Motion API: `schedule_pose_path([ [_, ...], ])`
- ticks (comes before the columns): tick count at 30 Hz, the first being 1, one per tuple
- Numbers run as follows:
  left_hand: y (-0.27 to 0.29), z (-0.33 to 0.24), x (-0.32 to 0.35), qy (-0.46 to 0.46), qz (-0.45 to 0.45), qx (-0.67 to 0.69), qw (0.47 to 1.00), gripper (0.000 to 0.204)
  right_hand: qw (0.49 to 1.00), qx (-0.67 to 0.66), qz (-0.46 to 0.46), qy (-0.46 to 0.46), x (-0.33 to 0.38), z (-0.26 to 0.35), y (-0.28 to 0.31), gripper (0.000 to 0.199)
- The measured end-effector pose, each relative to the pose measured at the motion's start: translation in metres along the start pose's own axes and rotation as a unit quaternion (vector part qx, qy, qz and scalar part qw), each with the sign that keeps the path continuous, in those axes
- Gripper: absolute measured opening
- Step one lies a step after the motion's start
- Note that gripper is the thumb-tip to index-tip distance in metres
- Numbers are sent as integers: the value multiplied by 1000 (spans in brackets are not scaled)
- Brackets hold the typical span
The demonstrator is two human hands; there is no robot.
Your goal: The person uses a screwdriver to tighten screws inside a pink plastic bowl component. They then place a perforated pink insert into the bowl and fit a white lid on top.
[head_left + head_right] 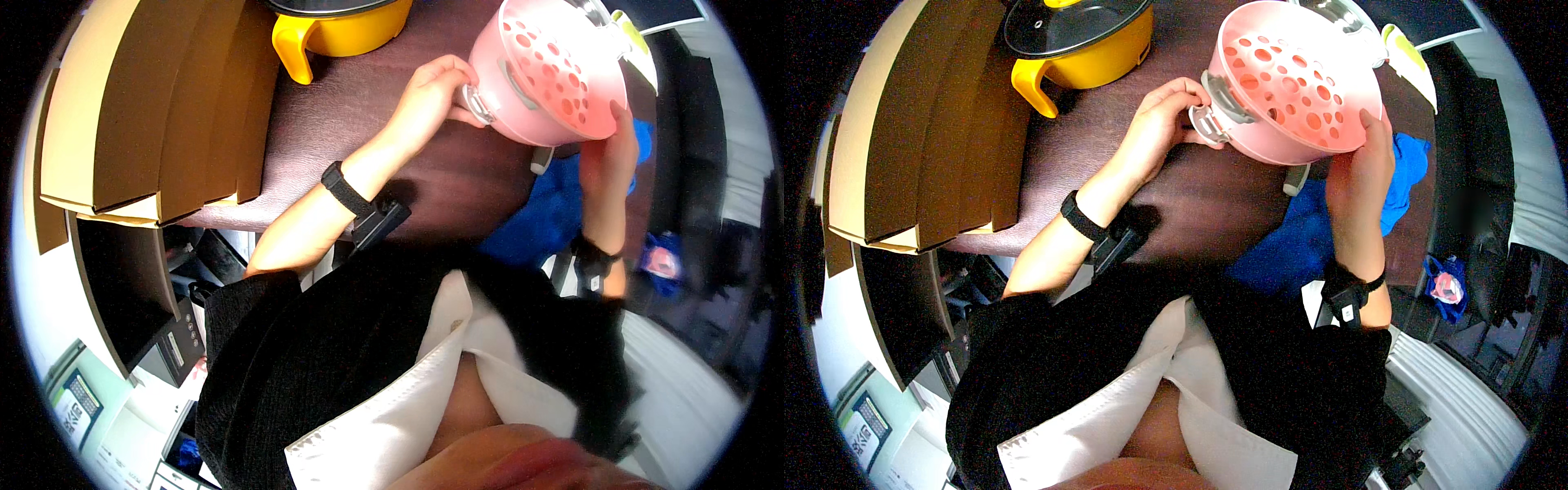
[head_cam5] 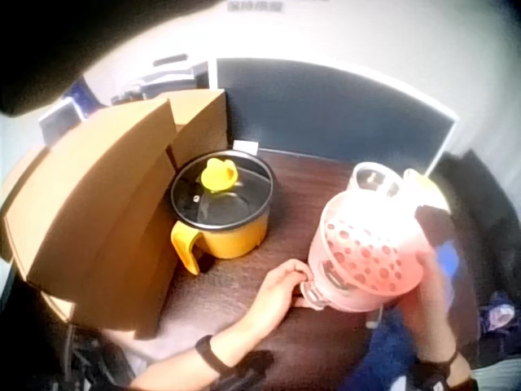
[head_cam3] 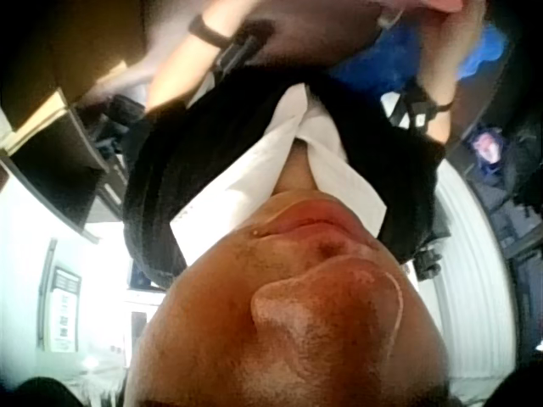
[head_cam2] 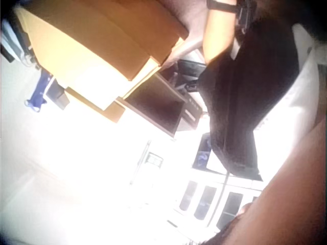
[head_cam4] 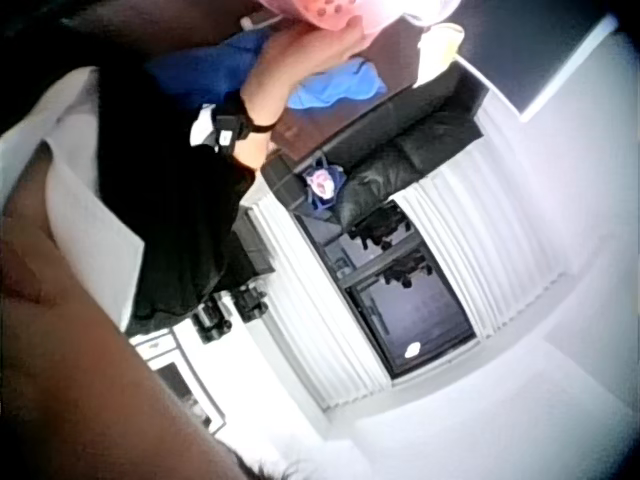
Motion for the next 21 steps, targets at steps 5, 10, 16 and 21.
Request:
schedule_pose_path([
  [5, 0, -3, 4, 15, 14, -2, 1000, 16, 1000, 13, 2, 27, 3, -3, 4, 39],
  [10, 0, -7, 4, -1, 24, -35, 999, 21, 998, 35, 2, 43, 4, -7, 11, 38],
  [16, -2, -6, 2, -68, 43, -79, 994, 33, 999, -19, 17, -42, -41, 9, 41, 40],
  [21, -2, -8, 0, -105, 11, -98, 990, 42, 993, 40, 105, -30, -60, -2, 25, 50],
])
Point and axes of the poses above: each hand's wrist, its own x-axis away from the middle knuckle, its own y-axis out of the back of the hand, z = x × y, the point moved 2 cm from there along -x, towards the middle knuckle, and after that the axes turned 9 degrees about -y, right-handed, at the moved point
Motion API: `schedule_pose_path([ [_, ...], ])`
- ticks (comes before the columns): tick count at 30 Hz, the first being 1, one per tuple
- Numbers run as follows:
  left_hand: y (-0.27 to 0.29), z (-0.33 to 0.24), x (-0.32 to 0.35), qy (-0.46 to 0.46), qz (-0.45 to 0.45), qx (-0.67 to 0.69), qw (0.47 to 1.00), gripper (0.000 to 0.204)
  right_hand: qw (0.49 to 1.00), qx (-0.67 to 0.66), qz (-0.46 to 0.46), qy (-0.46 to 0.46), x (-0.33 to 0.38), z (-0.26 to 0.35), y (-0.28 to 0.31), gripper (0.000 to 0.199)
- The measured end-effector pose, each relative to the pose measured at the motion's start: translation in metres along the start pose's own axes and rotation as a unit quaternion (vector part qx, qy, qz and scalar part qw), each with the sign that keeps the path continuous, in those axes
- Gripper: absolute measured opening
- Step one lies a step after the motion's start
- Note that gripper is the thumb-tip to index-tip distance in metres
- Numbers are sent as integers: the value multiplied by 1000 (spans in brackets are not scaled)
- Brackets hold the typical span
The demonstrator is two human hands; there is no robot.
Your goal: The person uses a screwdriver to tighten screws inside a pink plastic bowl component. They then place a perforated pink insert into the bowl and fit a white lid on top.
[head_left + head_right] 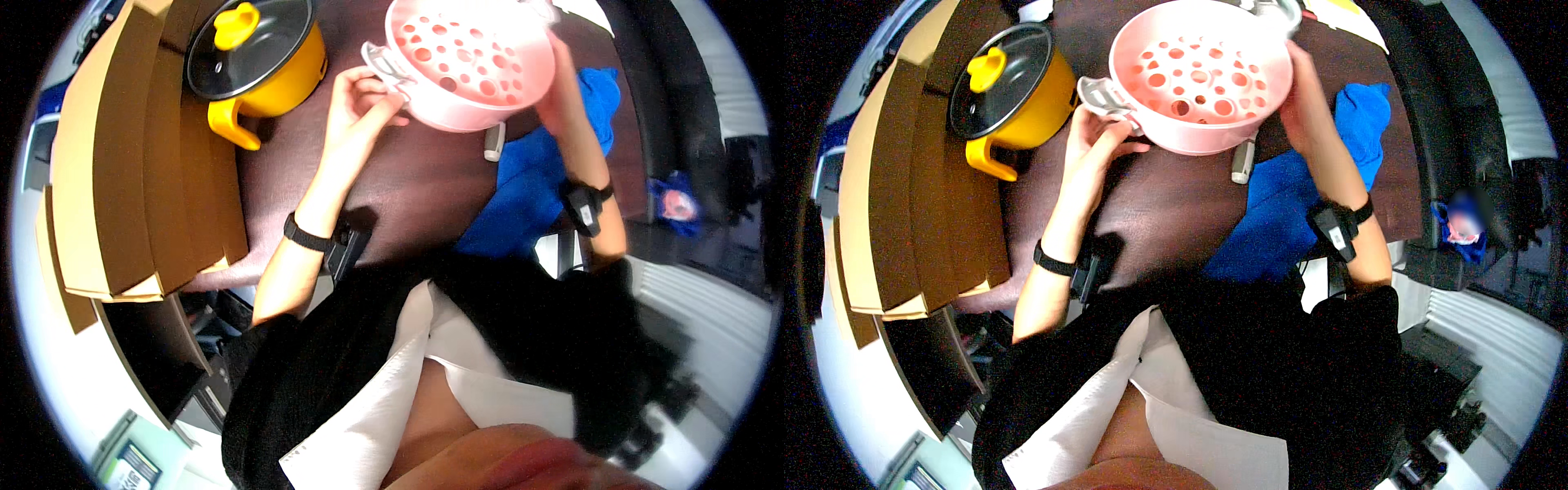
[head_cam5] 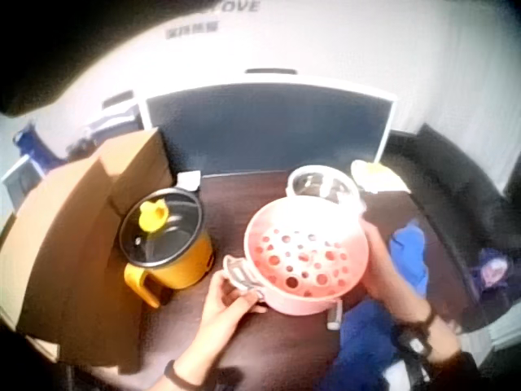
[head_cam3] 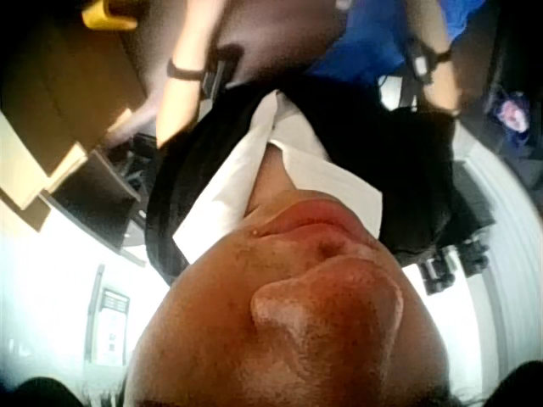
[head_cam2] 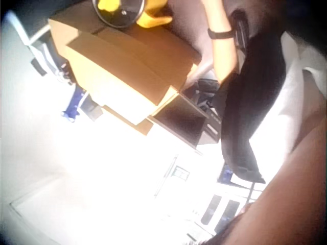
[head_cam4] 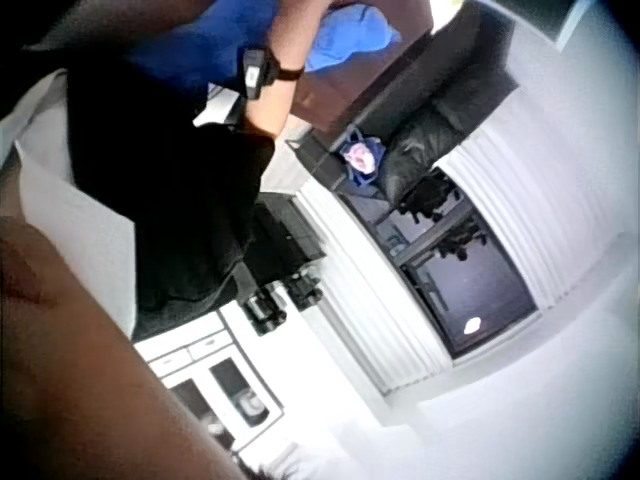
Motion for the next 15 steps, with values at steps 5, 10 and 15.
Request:
schedule_pose_path([
  [5, -8, -6, -2, -37, -26, -83, 996, 24, 994, 54, 92, -17, -4, -1, 12, 62],
  [10, -3, -5, -1, -63, -25, -143, 987, 31, 981, 92, 167, -30, -20, -10, 30, 72],
  [15, -8, -6, -4, -82, -27, -147, 985, 32, 979, 123, 147, -64, -15, -17, 38, 86],
])
Point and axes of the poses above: each hand's wrist, its own x-axis away from the middle knuckle, its own y-axis out of the back of the hand, z = x × y, the point moved 2 cm from there along -x, towards the middle knuckle, and after that the axes turned 9 degrees about -y, right-handed, at the moved point
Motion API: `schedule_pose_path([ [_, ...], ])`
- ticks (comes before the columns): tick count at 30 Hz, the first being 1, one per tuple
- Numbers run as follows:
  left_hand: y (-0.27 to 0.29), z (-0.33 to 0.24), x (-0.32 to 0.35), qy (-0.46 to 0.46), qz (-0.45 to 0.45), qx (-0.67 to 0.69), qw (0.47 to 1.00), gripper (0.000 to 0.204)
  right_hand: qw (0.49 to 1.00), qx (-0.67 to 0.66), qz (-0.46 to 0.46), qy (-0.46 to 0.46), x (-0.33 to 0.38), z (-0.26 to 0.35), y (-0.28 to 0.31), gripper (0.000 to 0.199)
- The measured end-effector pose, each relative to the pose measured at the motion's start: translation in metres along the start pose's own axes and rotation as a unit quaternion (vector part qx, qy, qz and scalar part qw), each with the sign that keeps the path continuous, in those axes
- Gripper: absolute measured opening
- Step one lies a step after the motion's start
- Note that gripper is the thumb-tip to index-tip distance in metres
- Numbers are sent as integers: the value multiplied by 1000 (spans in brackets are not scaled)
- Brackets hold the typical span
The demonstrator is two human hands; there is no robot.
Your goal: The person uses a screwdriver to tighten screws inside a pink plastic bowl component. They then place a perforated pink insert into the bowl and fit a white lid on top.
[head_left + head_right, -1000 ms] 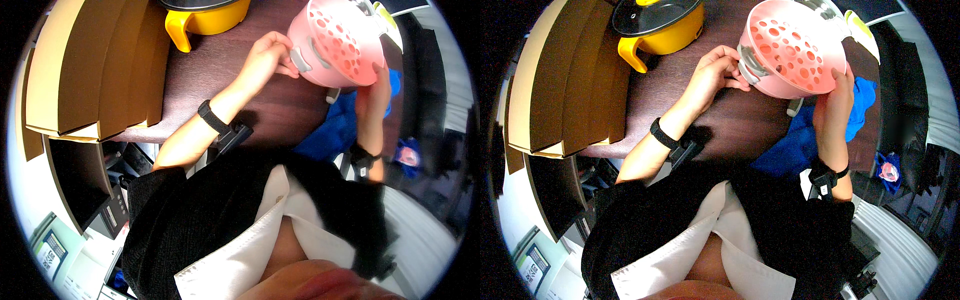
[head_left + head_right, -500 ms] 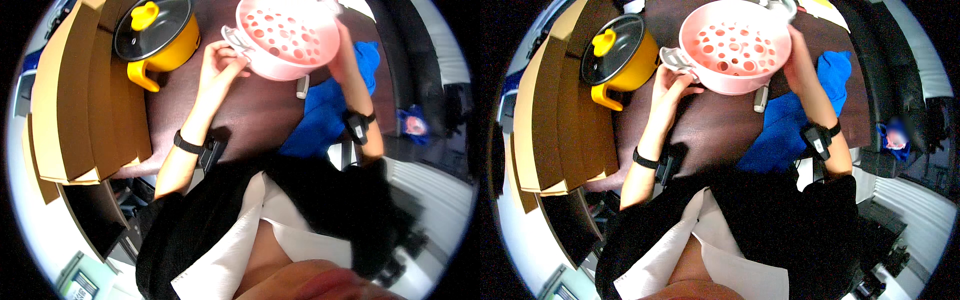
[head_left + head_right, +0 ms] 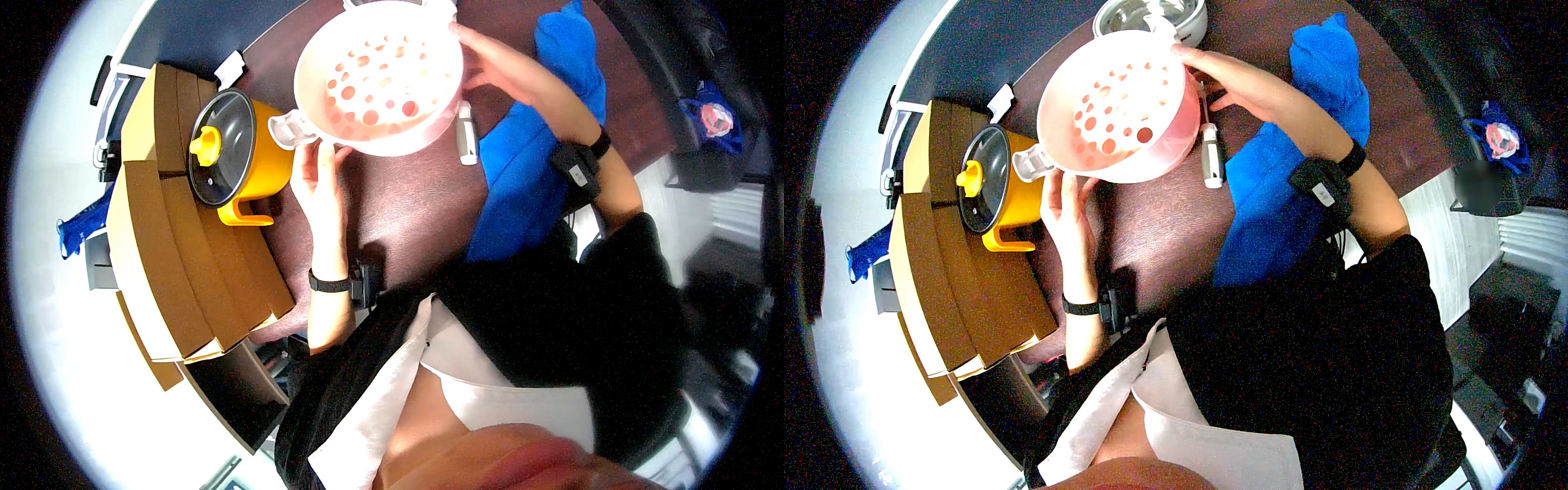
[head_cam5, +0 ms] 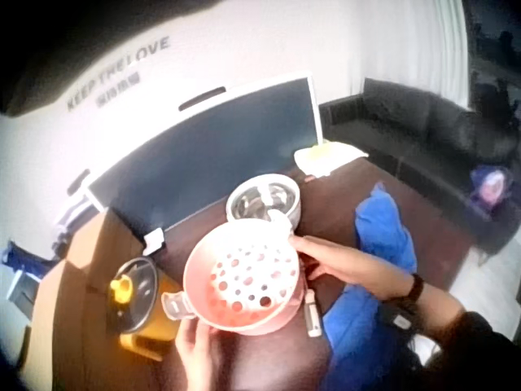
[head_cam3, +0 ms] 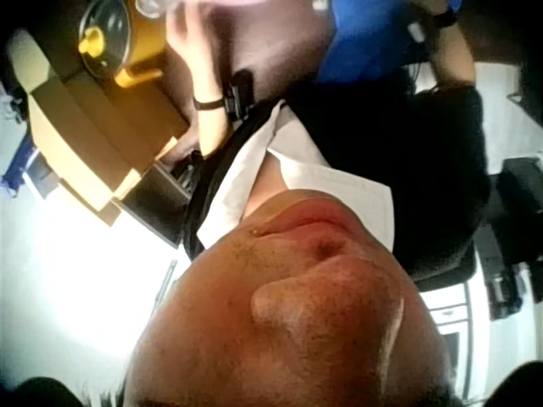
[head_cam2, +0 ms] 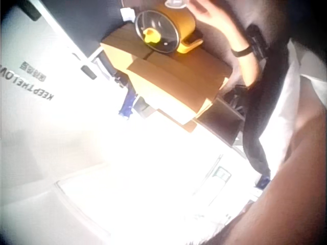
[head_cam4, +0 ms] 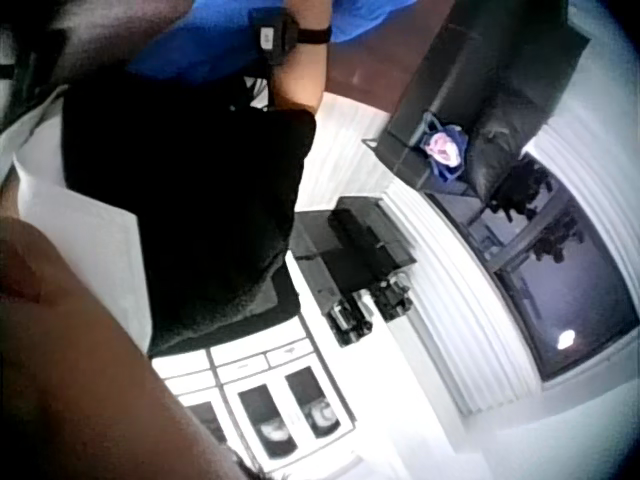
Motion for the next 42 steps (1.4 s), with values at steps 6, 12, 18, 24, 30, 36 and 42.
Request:
schedule_pose_path([
  [6, -9, 3, 0, -15, 1, -32, 999, 41, 999, 26, 2, -29, 9, 11, 2, 74],
  [12, -7, 1, 1, -15, 43, -45, 998, 50, 974, 67, -177, 127, -6, 1, 20, 91],
  [18, -16, 1, 2, -36, 45, -69, 996, 48, 948, -11, -179, 263, 10, 6, -10, 36],
  [24, -4, 7, 3, -46, 74, -91, 992, 50, 934, 52, -217, 277, 19, 9, -12, 35],
  [30, 1, 13, 7, -66, 105, -115, 986, 53, 933, 93, -201, 284, 16, 3, -5, 30],
  [36, 18, 20, 1, -107, 163, -165, 967, 58, 924, 143, -219, 278, 31, 6, -15, 30],
  [42, 10, 5, -8, 10, 48, -126, 991, 64, 940, 83, -123, 308, 29, 1, -17, 32],
])
Point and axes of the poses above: each hand's wrist, its own x-axis away from the middle knuckle, its own y-axis out of the back of the hand, z = x × y, the point moved 2 cm from there along -x, towards the middle knuckle, and after that the axes turned 9 degrees about -y, right-handed, at the moved point
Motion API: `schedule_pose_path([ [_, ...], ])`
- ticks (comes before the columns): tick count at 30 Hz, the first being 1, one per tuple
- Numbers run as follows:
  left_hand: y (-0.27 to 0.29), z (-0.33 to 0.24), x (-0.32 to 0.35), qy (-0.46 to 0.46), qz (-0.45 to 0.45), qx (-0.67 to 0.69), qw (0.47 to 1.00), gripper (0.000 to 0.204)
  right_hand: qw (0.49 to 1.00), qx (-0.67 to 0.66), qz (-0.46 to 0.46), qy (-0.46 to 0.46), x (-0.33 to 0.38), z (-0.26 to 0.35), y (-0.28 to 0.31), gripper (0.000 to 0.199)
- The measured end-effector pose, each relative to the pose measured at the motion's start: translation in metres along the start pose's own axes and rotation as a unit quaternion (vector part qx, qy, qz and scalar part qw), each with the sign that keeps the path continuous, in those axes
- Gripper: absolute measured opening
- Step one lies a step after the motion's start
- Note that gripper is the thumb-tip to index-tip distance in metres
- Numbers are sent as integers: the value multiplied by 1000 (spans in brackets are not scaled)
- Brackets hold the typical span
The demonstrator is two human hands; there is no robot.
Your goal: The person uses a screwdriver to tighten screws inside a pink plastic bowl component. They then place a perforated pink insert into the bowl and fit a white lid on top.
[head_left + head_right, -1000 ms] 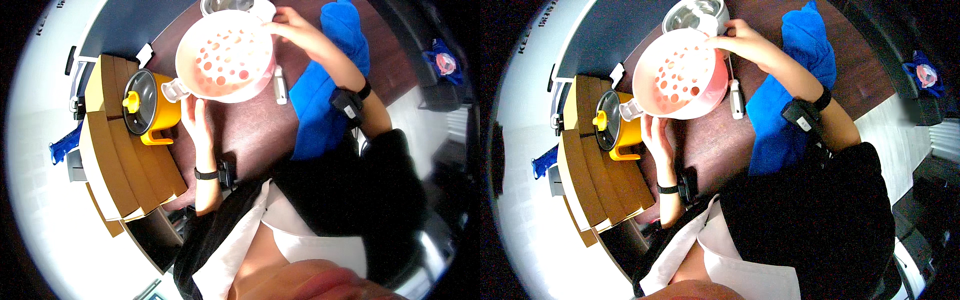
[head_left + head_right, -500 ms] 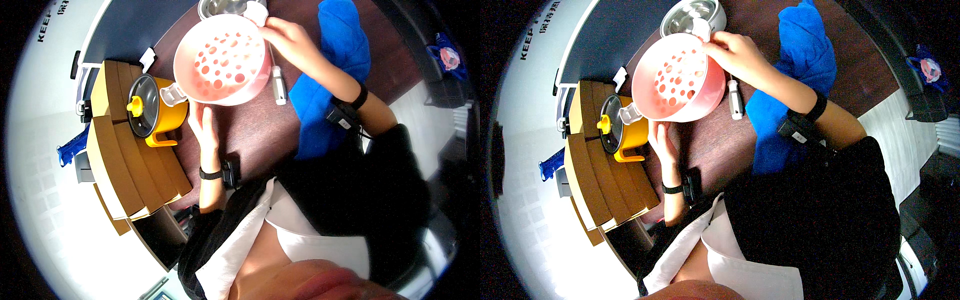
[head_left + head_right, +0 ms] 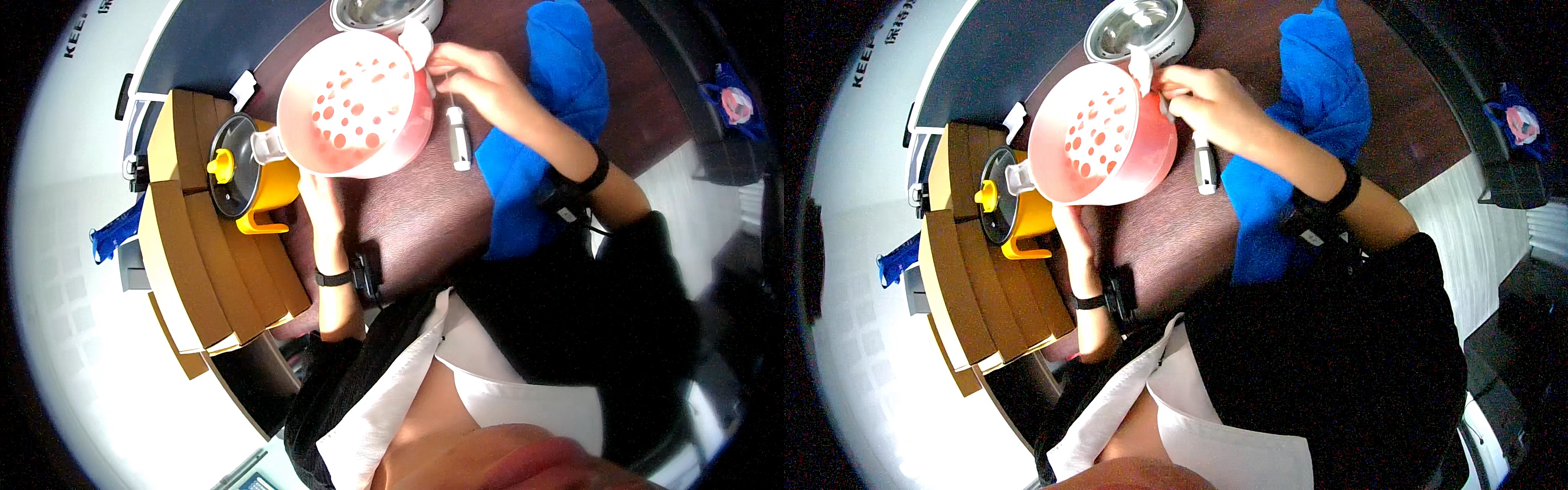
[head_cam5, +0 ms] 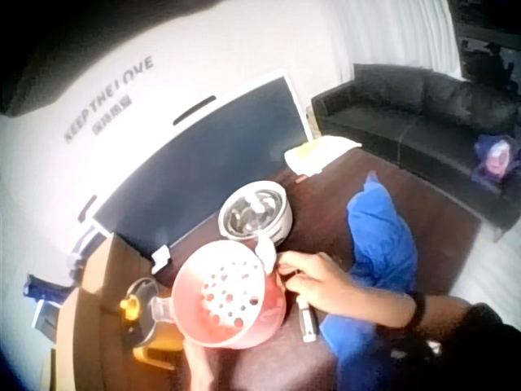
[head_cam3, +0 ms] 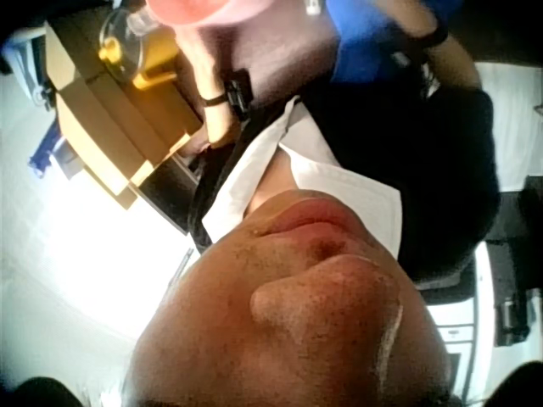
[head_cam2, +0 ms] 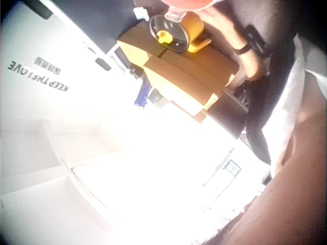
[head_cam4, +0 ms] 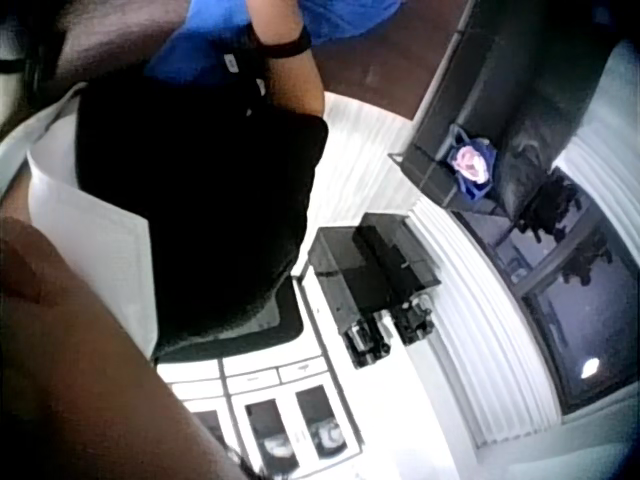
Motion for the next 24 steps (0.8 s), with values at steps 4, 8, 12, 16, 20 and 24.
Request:
schedule_pose_path([
  [4, 18, 18, -3, 9, -6, 92, 996, 58, 966, -32, 176, -188, 0, -3, 0, 34],
  [8, 23, 19, 6, 11, -8, 72, 997, 78, 941, -143, 191, -239, 5, -21, -1, 20],
  [12, 34, 28, 11, 8, -12, 152, 988, 97, 880, -157, 300, -334, 13, -12, 3, 24],
  [16, 28, 22, 9, 53, -3, 168, 984, 100, 867, -137, 337, -341, 20, -10, -2, 27],
  [20, 30, 21, 5, 65, -6, 203, 977, 98, 876, -111, 324, -338, 25, -7, -9, 27],
  [24, 12, 7, 4, 43, -40, 172, 983, 96, 901, -83, 273, -327, 21, -1, -12, 29],
])
Point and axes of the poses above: each hand's wrist, its own x-axis away from the middle knuckle, its own y-axis out of the back of the hand, z = x × y, the point moved 2 cm from there along -x, towards the middle knuckle, and after that the axes turned 9 degrees about -y, right-handed, at the moved point
